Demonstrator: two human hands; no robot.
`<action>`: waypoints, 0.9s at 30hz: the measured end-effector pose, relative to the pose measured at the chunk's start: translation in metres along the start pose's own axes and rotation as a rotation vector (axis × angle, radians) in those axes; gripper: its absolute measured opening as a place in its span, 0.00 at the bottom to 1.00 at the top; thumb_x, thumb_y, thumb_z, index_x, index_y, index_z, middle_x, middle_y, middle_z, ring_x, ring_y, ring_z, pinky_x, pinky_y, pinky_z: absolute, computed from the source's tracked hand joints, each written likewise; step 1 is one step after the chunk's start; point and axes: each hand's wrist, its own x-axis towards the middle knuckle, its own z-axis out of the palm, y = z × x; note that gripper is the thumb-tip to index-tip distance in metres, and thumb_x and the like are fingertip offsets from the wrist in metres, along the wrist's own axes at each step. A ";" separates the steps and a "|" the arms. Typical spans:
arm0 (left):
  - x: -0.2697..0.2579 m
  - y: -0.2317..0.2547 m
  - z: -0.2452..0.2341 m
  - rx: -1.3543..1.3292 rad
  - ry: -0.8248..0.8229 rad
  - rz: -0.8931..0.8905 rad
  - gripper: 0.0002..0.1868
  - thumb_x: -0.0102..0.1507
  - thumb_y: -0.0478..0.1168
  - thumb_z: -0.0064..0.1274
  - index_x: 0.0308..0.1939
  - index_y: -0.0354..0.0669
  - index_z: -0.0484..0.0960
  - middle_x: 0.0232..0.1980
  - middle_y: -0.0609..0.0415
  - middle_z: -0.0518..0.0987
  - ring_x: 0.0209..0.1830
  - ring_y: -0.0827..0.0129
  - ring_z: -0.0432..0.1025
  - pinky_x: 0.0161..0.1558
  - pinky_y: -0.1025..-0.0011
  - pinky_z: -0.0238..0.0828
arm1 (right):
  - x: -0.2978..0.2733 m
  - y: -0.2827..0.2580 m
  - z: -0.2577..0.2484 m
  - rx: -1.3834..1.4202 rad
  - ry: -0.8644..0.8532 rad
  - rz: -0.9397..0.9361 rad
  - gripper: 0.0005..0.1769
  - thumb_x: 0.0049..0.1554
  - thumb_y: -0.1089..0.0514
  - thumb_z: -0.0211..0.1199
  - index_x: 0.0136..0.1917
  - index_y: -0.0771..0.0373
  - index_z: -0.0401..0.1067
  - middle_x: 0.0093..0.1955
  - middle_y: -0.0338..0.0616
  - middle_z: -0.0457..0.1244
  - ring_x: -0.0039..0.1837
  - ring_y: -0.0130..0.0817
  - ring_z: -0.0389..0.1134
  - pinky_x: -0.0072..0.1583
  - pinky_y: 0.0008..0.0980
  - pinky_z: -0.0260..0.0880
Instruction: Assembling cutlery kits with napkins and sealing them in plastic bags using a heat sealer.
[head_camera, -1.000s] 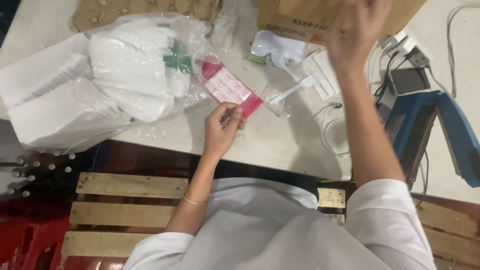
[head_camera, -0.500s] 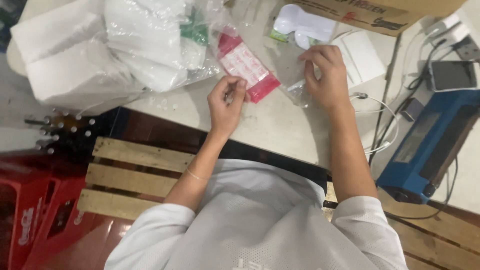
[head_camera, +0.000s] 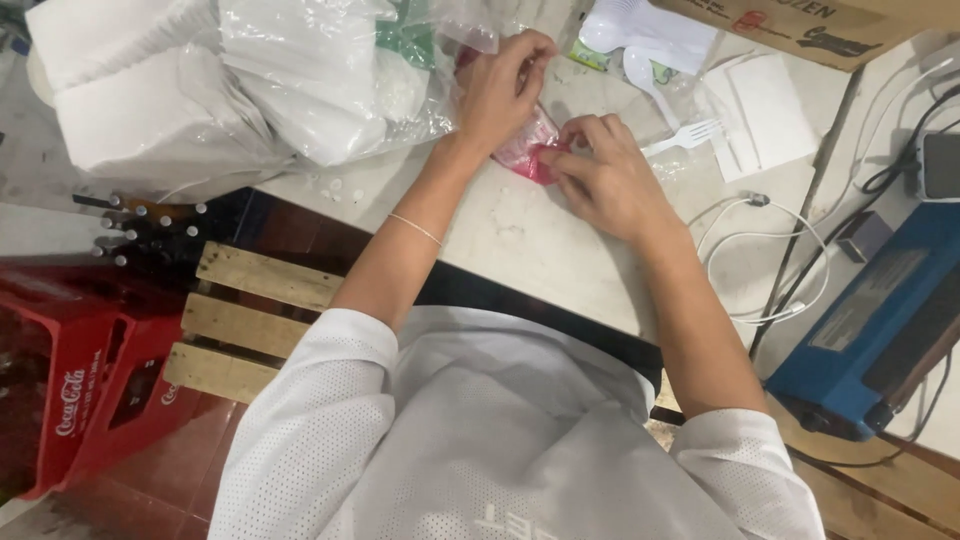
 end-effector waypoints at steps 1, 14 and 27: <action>-0.002 -0.004 0.003 -0.010 -0.010 -0.032 0.09 0.67 0.29 0.51 0.47 0.46 0.78 0.36 0.62 0.84 0.22 0.81 0.72 0.24 0.82 0.67 | 0.001 0.000 0.002 -0.002 -0.005 0.007 0.08 0.65 0.62 0.64 0.56 0.58 0.80 0.56 0.51 0.58 0.53 0.51 0.58 0.58 0.45 0.62; 0.000 -0.005 0.008 0.018 0.118 -0.059 0.09 0.67 0.34 0.46 0.40 0.58 0.73 0.26 0.72 0.77 0.18 0.82 0.66 0.24 0.78 0.60 | 0.018 -0.008 0.018 -0.201 0.120 -0.053 0.06 0.62 0.66 0.67 0.44 0.68 0.71 0.56 0.56 0.60 0.50 0.51 0.58 0.53 0.44 0.64; 0.003 0.007 0.000 0.013 0.289 -0.016 0.11 0.63 0.31 0.46 0.40 0.58 0.72 0.28 0.74 0.79 0.19 0.85 0.68 0.27 0.81 0.62 | 0.018 -0.013 0.017 -0.182 0.160 -0.100 0.19 0.66 0.52 0.58 0.41 0.70 0.73 0.61 0.60 0.62 0.54 0.53 0.61 0.55 0.47 0.65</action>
